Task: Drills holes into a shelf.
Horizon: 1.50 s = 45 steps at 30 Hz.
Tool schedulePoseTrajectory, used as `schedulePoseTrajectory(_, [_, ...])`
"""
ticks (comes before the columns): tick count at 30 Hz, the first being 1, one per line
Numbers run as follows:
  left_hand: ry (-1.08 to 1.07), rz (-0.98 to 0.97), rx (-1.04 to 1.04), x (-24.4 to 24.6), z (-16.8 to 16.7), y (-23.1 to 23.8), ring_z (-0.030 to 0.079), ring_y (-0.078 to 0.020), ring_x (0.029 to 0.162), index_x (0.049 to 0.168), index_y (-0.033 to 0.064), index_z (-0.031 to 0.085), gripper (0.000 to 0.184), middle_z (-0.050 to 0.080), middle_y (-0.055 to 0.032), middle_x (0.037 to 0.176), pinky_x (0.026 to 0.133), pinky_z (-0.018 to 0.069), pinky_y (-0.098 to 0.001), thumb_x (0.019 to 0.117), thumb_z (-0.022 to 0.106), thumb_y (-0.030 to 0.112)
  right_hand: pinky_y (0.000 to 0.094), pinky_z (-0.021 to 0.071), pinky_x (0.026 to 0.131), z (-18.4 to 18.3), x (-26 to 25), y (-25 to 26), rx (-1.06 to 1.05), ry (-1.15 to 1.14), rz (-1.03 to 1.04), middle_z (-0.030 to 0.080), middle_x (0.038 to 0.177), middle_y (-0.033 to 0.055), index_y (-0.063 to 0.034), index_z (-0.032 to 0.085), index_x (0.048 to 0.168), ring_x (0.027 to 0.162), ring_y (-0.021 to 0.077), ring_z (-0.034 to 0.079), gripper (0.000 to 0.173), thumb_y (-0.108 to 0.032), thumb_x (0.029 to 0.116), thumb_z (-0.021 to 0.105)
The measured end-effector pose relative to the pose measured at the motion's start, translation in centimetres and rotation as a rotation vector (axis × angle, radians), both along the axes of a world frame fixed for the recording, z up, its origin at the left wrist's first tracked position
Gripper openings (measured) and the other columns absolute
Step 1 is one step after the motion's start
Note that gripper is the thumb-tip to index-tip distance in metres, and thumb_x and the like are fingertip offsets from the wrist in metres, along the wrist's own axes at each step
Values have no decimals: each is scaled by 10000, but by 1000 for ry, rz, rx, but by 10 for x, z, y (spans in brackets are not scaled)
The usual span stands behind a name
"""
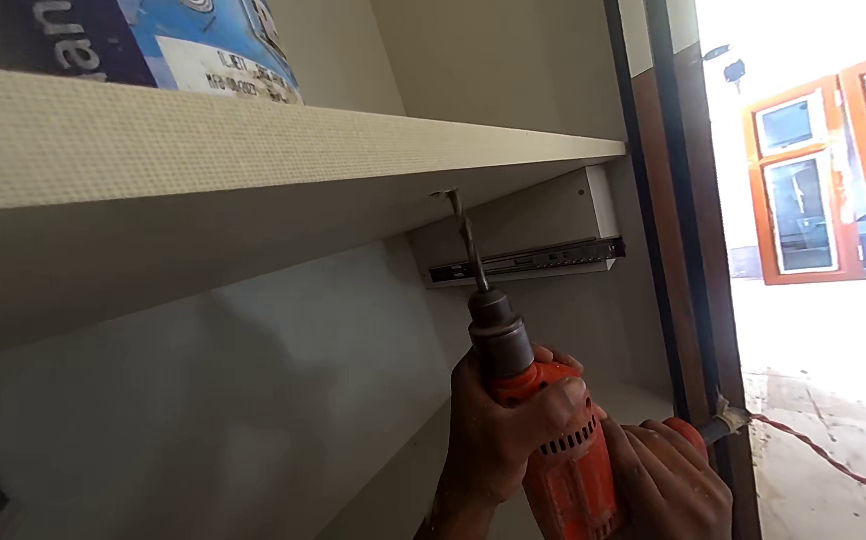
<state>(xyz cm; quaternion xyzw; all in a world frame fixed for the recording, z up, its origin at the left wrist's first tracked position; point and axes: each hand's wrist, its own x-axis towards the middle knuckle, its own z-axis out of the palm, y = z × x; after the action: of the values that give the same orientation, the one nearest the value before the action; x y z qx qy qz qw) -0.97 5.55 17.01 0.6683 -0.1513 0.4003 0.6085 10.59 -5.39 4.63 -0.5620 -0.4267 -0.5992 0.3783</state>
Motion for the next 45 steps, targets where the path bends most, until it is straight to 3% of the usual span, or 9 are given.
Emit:
schedulePoseTrajectory(15, [-43, -53, -7, 6, -1, 2, 751, -290, 840, 1013, -21, 655, 410, 728, -225, 960, 759, 640, -422, 818, 834, 291, 340, 493, 784, 3, 4, -6, -20, -28, -37, 687, 815, 50, -108, 569, 1343, 746, 213, 625, 565, -495, 935, 510])
schedulePoseTrajectory(22, [-35, -81, -21, 4, 0, 3, 754, -306, 840, 1016, -21, 657, 415, 728, -230, 961, 766, 644, -436, 807, 848, 283, 343, 489, 768, 3, 1, -3, -13, -24, -43, 687, 841, 55, -103, 566, 1341, 753, 213, 623, 553, -468, 928, 522])
schedulePoseTrajectory(27, [-27, -58, -13, 5, 1, 2, 753, -305, 833, 1001, -18, 654, 408, 728, -228, 947, 755, 643, -432, 811, 841, 292, 336, 492, 784, 4, 1, -3, -2, -22, -46, 734, 941, 64, -102, 578, 1329, 784, 205, 644, 563, -496, 930, 523])
schedulePoseTrajectory(32, [-3, -61, 7, 3, 2, 5, 749, -287, 837, 1004, -7, 664, 387, 728, -219, 957, 755, 639, -416, 818, 832, 288, 337, 495, 793, 0, -2, 2, 24, -16, -49, 693, 824, 54, -96, 585, 1344, 756, 207, 630, 582, -493, 920, 546])
schedulePoseTrajectory(45, [16, -44, -14, -2, 7, 0, 751, -301, 814, 999, 2, 661, 405, 727, -219, 935, 743, 643, -435, 801, 843, 304, 346, 514, 796, 3, -11, -3, 11, 19, -43, 690, 815, 42, -115, 571, 1365, 753, 204, 642, 595, -502, 914, 547])
